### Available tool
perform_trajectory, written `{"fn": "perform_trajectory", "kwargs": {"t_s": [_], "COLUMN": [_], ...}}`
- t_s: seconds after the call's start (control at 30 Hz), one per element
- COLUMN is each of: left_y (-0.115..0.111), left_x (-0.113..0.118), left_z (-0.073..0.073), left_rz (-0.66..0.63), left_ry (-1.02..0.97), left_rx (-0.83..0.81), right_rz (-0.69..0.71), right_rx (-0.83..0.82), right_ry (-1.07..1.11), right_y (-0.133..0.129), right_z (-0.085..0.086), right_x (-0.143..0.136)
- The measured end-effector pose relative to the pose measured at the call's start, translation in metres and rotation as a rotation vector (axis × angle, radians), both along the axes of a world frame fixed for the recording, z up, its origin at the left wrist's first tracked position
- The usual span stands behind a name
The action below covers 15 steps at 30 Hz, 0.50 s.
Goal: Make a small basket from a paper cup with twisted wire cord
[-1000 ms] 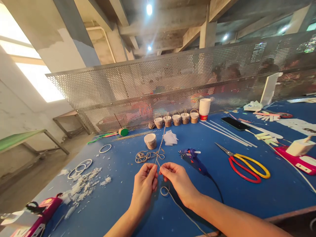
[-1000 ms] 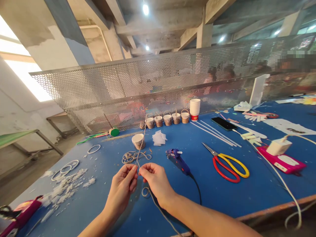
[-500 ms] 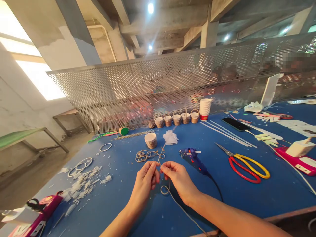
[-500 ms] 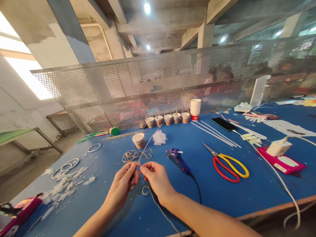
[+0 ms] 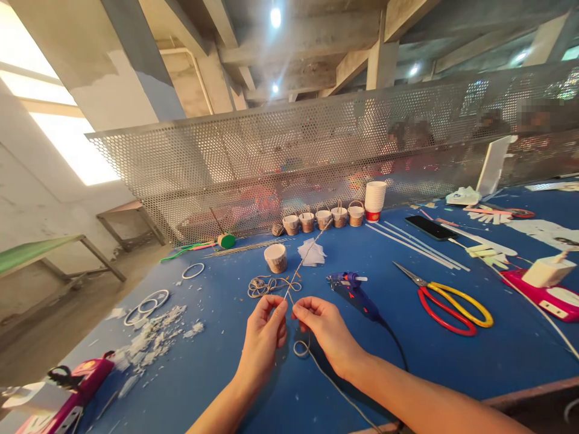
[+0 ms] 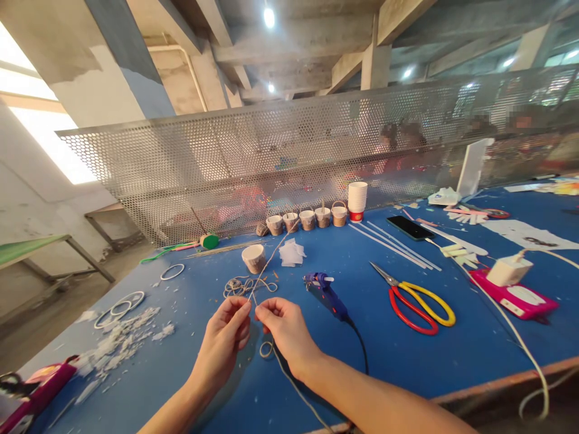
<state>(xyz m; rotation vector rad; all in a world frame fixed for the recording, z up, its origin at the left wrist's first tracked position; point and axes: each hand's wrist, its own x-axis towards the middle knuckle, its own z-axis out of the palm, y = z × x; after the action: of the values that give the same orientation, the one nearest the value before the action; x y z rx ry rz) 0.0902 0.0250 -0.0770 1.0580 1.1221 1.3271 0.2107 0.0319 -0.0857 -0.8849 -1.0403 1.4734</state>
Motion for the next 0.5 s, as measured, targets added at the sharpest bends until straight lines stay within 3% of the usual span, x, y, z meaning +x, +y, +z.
{"fn": "perform_trajectory", "kwargs": {"t_s": [0.5], "left_y": [-0.0005], "left_x": [0.0028], "left_z": [0.0017], "left_rz": [0.03], "left_ry": [-0.015], "left_rx": [-0.028], "right_rz": [0.01], "right_rx": [-0.022], "right_ry": [-0.008], "right_y": [-0.002], "right_z": [0.0012], "right_x": [-0.0015]}}
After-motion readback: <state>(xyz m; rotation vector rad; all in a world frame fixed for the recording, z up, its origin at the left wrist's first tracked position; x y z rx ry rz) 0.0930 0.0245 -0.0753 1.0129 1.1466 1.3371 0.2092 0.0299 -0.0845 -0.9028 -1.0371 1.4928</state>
